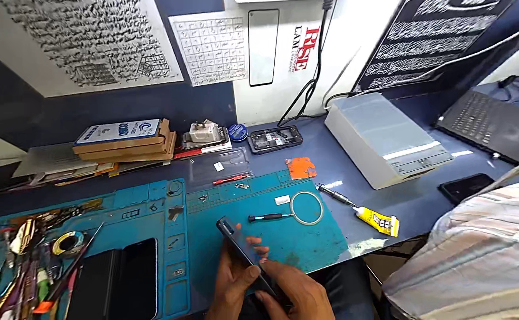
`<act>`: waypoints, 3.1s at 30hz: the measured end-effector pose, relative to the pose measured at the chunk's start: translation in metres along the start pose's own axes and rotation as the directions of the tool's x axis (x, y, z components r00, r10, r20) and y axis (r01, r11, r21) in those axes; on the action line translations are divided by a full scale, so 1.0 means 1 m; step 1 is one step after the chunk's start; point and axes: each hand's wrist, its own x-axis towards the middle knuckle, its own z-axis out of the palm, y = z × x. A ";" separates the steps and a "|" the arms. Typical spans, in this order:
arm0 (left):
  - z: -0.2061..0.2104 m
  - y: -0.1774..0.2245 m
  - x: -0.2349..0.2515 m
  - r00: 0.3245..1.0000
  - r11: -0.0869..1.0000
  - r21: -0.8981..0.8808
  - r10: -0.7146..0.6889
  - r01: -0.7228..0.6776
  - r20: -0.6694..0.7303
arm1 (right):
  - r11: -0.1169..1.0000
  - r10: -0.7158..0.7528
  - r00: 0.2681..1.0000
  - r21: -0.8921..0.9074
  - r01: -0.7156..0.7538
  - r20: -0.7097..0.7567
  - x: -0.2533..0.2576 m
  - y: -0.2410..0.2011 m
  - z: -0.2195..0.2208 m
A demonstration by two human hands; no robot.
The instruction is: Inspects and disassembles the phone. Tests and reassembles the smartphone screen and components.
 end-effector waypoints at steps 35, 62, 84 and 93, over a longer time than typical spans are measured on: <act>0.001 0.001 0.007 0.997 0.999 0.032 -0.039 0.037 0.066 | 0.989 -0.077 0.958 0.140 0.040 0.274 0.021 0.018 -0.040; 0.004 -0.001 0.007 1.000 0.999 0.041 0.005 -0.006 0.025 | 0.977 -0.194 0.978 -0.102 0.185 -0.082 0.017 0.033 -0.029; -0.011 0.000 0.005 0.990 0.918 -0.390 -0.014 0.067 0.137 | 0.745 0.509 0.756 0.650 -0.149 -0.411 0.021 0.066 -0.106; 0.008 0.040 0.004 0.999 0.737 -0.674 -0.028 0.039 0.026 | 0.598 0.573 0.792 0.768 -0.229 -0.210 0.031 0.051 -0.070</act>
